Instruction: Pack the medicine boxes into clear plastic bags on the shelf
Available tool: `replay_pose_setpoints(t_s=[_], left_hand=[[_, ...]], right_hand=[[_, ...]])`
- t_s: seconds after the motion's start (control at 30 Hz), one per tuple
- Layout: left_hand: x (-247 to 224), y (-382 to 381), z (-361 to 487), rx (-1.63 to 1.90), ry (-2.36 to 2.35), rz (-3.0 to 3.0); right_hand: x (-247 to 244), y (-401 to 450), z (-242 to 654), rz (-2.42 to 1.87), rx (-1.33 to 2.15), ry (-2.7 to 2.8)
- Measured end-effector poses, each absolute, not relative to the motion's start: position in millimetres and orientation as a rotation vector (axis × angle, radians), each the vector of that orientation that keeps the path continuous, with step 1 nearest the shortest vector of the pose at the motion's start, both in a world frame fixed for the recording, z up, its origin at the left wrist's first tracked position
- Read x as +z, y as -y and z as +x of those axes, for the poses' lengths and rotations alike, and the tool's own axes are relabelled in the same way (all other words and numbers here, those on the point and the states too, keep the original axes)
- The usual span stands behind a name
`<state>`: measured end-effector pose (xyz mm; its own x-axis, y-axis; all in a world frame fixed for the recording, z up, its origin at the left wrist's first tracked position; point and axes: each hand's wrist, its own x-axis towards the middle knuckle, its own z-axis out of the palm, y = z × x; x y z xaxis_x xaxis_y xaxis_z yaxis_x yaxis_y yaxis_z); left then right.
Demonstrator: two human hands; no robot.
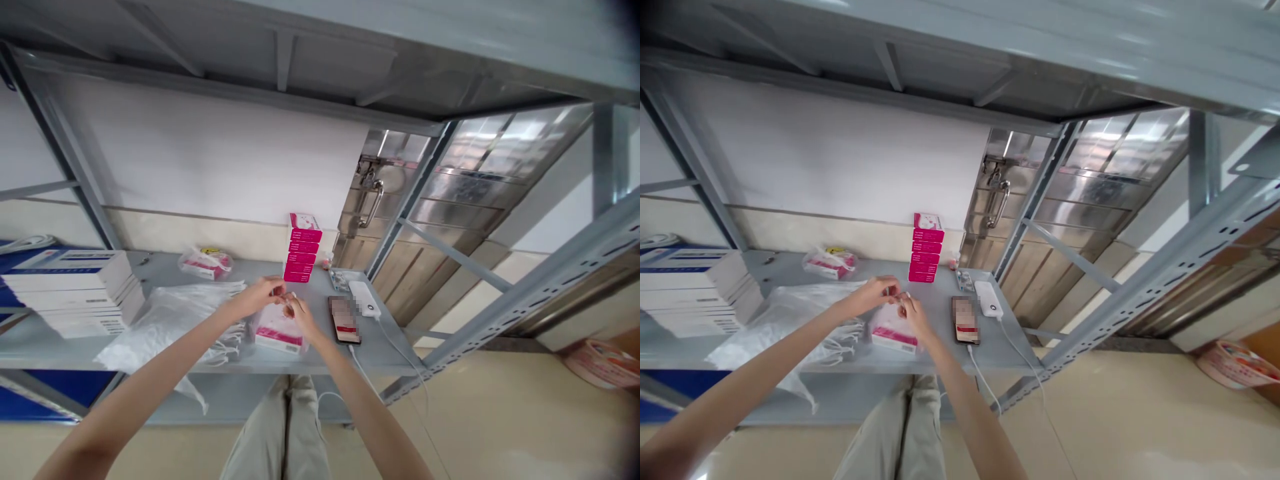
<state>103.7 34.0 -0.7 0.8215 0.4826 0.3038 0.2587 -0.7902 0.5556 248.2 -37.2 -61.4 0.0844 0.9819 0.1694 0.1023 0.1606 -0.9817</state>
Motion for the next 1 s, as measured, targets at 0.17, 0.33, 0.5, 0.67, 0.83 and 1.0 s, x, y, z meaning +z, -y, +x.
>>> replay_pose_setpoints(t_s=[0.17,0.33,0.5,0.67,0.83,1.0], left_hand=[[-2.4,-24.0,102.3,0.501,-0.687,2.803],[-2.7,-17.9,102.8,0.429,-0.766,2.944],[-0.8,-20.1,98.8,0.637,-0.77,2.946],[-9.8,-18.7,108.5,0.732,-0.694,2.602],[-36.9,-19.3,120.4,0.356,-0.649,2.363],[-52.1,-32.9,115.7,0.403,-0.547,2.077]], right_hand=[[-61.0,44.1,250.7,-1.21,0.938,1.236],[-65.3,47.1,254.4,-1.153,0.953,1.245],[-79.0,46.9,265.6,-1.192,0.889,1.27],[-85.0,53.9,269.3,-1.144,0.881,1.218],[-80.4,59.0,273.7,-1.115,0.87,1.36],[-69.4,65.0,288.9,-1.32,0.555,1.834]])
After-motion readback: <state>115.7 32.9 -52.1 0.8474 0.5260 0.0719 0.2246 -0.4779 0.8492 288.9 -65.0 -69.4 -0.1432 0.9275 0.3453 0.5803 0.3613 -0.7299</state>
